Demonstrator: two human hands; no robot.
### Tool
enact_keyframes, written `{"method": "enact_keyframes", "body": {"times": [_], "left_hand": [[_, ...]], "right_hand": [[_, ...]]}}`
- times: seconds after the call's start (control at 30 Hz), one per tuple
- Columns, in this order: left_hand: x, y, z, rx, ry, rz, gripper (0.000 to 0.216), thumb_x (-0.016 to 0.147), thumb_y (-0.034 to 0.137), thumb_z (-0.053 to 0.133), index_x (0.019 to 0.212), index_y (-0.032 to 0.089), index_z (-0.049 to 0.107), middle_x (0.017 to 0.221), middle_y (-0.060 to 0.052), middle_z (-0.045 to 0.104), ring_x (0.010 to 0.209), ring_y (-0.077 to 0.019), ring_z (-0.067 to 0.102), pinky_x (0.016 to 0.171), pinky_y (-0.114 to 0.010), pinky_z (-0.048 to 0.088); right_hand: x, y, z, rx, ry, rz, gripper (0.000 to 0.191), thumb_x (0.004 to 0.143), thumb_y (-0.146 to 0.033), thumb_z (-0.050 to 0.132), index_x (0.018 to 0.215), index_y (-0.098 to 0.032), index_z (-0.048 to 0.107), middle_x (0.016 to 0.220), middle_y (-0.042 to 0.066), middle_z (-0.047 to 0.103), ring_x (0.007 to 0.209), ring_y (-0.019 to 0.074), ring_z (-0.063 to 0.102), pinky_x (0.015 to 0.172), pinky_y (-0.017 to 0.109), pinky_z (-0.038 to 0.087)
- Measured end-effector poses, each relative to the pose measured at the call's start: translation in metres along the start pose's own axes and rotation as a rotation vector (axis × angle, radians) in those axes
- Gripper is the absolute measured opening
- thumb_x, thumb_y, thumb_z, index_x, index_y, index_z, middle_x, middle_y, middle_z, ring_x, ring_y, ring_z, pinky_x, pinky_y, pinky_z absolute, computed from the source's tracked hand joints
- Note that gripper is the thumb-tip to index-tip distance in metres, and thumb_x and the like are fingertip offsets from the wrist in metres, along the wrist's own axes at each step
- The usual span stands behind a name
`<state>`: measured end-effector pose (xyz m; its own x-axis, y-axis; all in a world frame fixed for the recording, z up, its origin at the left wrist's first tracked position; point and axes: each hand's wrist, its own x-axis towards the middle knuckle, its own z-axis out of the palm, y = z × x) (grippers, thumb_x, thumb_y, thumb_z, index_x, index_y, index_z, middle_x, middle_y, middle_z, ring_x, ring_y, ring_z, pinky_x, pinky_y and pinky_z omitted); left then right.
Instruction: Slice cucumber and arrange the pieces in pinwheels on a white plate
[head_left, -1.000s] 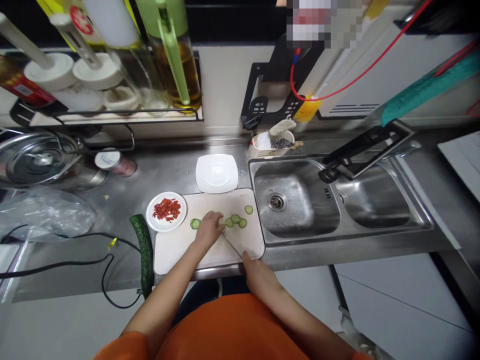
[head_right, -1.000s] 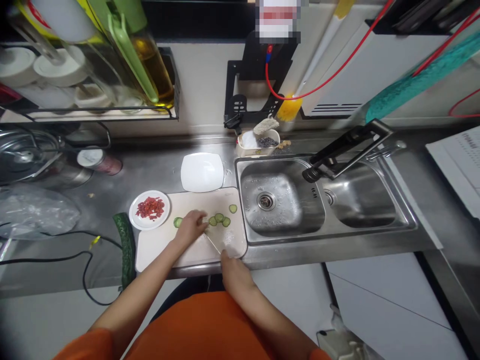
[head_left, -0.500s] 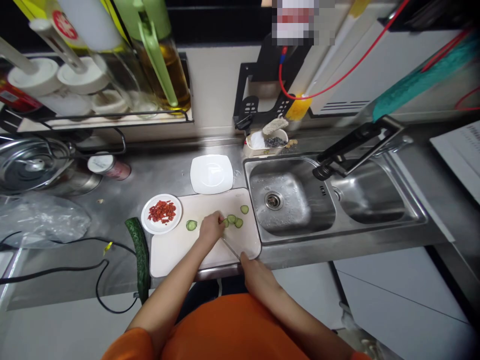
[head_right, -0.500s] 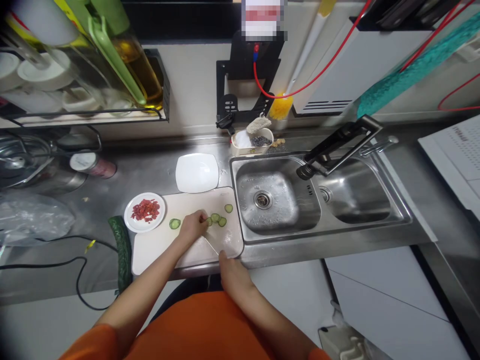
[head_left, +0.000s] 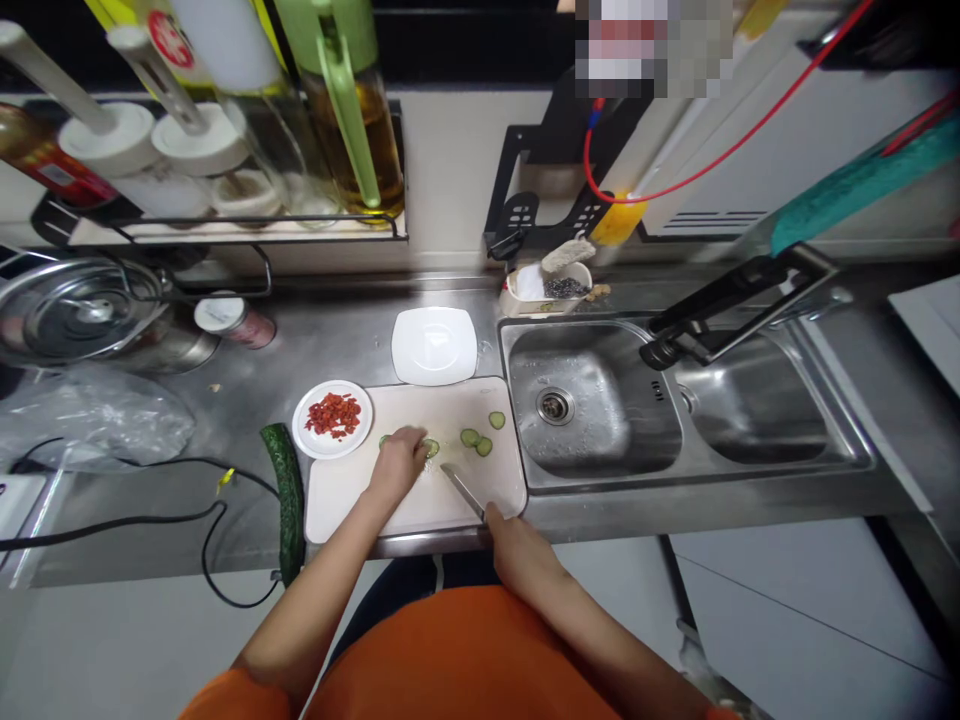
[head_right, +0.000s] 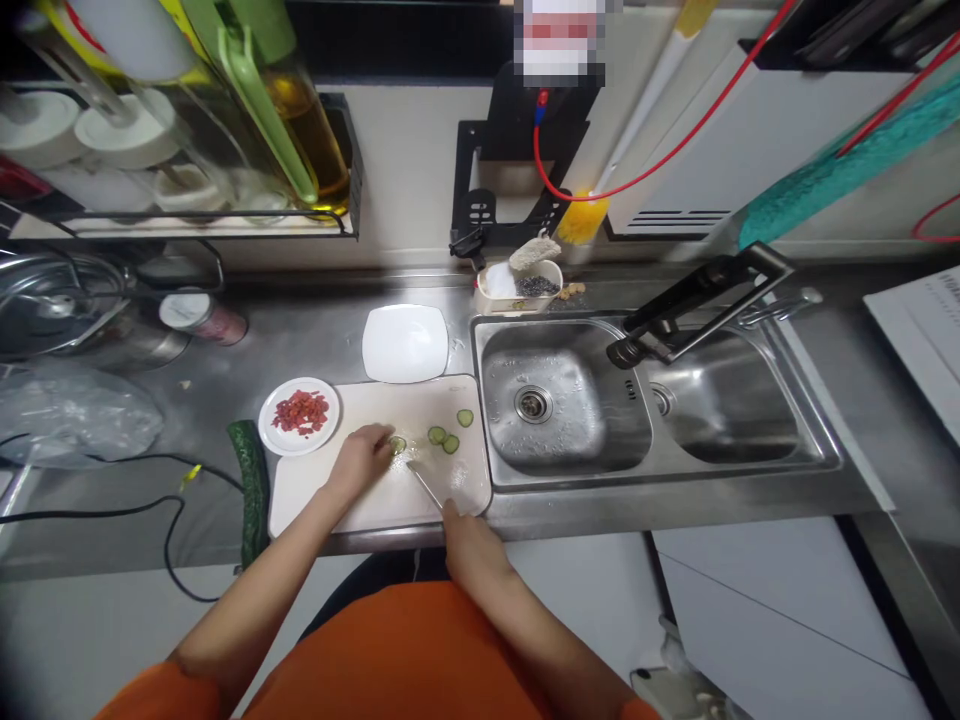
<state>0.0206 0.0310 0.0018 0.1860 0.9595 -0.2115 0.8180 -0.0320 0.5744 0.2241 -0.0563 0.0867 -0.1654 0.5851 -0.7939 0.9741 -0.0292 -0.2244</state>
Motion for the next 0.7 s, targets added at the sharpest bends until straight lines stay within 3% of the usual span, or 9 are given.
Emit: {"method": "enact_keyframes", "body": {"times": [0.27,0.7], "left_hand": [[-0.022,-0.008,0.027,-0.024,0.134,-0.060,0.027,0.078,0.016,0.056,0.105,0.018,0.061,0.092,-0.007,0.062,0.087,-0.0188,0.057,0.081,-0.029,0.046],[-0.018,-0.006,0.031,-0.074,0.152,-0.078,0.023,0.078,0.017,0.054,0.099,0.016,0.065,0.084,-0.006,0.066,0.080,-0.0171,0.059,0.076,-0.028,0.046]], "right_hand": [[0.009,-0.014,-0.003,-0.061,0.080,0.001,0.051,0.082,-0.001,0.034,0.132,-0.010,0.038,0.096,0.016,0.066,0.096,0.0260,0.063,0.072,0.030,0.045],[0.024,-0.037,-0.002,-0.109,0.105,-0.052,0.044,0.086,-0.001,0.031,0.129,-0.006,0.038,0.094,0.018,0.067,0.098,0.0245,0.064,0.076,0.030,0.047]]}}
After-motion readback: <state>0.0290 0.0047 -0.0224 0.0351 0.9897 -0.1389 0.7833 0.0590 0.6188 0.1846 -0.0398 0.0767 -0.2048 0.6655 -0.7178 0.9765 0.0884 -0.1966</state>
